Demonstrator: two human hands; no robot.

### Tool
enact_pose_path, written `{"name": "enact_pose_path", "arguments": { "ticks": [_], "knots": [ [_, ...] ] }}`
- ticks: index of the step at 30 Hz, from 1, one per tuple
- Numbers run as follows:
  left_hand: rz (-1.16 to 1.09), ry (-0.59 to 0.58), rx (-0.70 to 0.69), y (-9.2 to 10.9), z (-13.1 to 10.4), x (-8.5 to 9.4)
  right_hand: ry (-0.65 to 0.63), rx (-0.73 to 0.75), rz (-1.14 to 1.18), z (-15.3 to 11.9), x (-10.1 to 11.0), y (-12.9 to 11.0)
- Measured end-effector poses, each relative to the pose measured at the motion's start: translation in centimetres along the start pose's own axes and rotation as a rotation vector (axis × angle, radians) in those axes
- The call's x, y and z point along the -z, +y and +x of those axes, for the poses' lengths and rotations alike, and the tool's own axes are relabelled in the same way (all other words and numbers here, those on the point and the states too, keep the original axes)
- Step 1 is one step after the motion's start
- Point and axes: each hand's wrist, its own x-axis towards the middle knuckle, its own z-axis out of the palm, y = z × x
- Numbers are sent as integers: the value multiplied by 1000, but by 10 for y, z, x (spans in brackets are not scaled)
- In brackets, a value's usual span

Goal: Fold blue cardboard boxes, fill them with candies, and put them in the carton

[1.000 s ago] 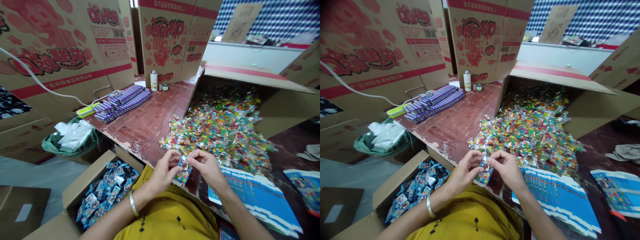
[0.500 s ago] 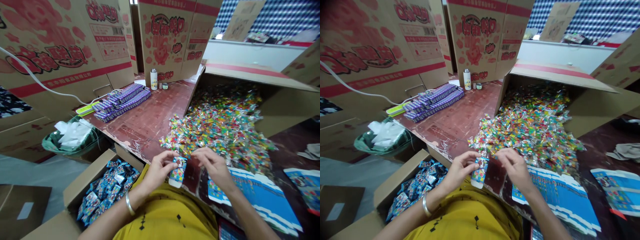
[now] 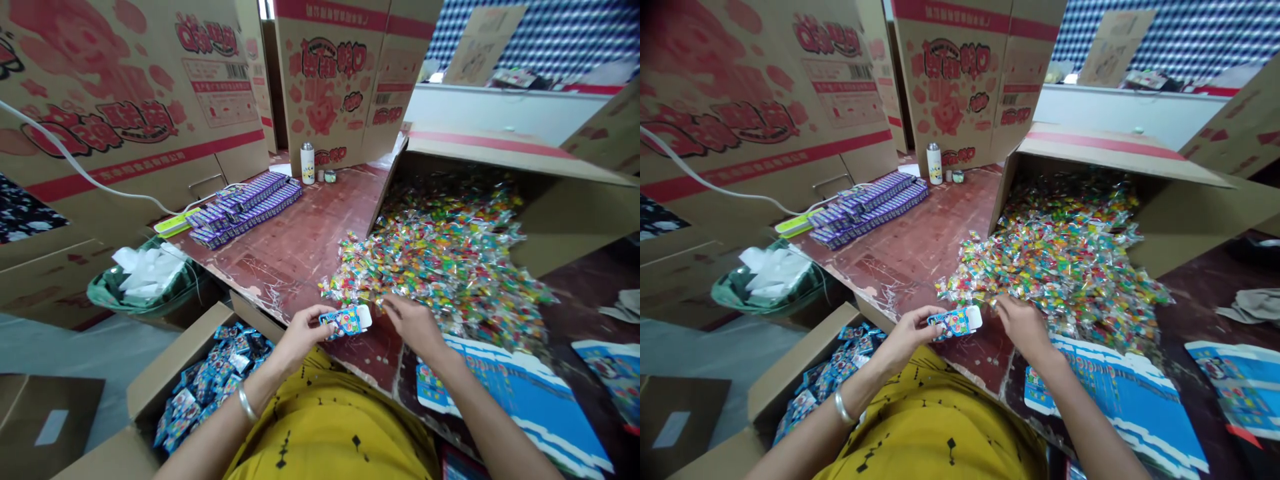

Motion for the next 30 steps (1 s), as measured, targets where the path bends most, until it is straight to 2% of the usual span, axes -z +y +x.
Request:
{"name": "enact_pose_path", "arguments": {
  "ticks": [4, 8, 10, 14, 20, 22, 25, 28, 30],
  "knots": [
    [131, -27, -23, -12, 5, -6, 168, -215, 318, 3, 37, -10],
    [52, -105, -41, -18, 8, -21, 159, -243, 450, 4, 63, -39],
    [-10, -132, -70, -18, 7, -29, 154, -230, 424, 4, 63, -51],
    [-81, -154, -119, -16, 4, -42, 158, -178, 309, 1, 50, -65],
    [-170, -205, -157, -16, 3, -57, 189, 40, 122, -1, 42, -67],
    [-202, -173, -181, -15, 2, -61, 156, 84, 101, -2, 46, -67],
    [-240, -112, -195, -13, -2, -64, 4, 94, 160, -2, 53, -67],
    [-240, -70, -212, -9, -7, -66, -168, 76, 311, -2, 56, -68],
    [-210, -52, -235, -5, -9, -66, -187, 24, 459, -4, 52, -68]
  ]
}}
